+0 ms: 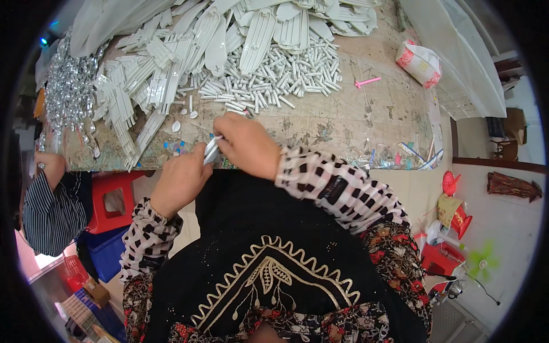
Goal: The recorder is assembling and organizing bundles of white plastic fan ribs at a workbench.
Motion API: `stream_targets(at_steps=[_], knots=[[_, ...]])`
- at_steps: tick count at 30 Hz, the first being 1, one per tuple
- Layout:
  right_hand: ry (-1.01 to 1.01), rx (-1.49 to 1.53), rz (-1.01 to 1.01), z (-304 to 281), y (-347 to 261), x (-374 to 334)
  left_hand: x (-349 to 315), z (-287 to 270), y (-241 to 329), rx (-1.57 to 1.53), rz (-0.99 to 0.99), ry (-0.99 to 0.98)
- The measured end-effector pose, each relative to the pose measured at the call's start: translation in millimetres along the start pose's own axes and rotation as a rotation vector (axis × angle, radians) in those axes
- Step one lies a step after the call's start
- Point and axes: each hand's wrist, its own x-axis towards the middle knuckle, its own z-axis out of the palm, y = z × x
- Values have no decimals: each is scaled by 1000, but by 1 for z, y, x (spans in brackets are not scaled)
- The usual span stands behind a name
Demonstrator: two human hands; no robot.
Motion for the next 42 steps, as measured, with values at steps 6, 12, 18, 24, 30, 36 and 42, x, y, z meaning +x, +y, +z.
stream_targets(at_steps=[6, 12, 18, 24, 30, 36, 42], knots=[[-85, 100, 72, -13, 6, 48, 4, 4, -6, 43, 50, 63], [-243, -66, 242, 31, 18, 63, 14, 13, -13, 58, 86, 90], [-173, -71, 254, 27, 27, 62, 23, 2, -7, 42, 86, 59], [-297, 20, 253, 4, 13, 61, 9, -6, 7, 42, 68, 79], [7, 559, 415, -66, -13, 2, 10, -28, 26, -1122, -40, 219], [-434, 928, 706, -120, -44, -61, 55, -32, 116, -1830, 109, 185], [-104, 801, 665, -195, -17, -112, 116, -10, 208, -1930, 124, 99]])
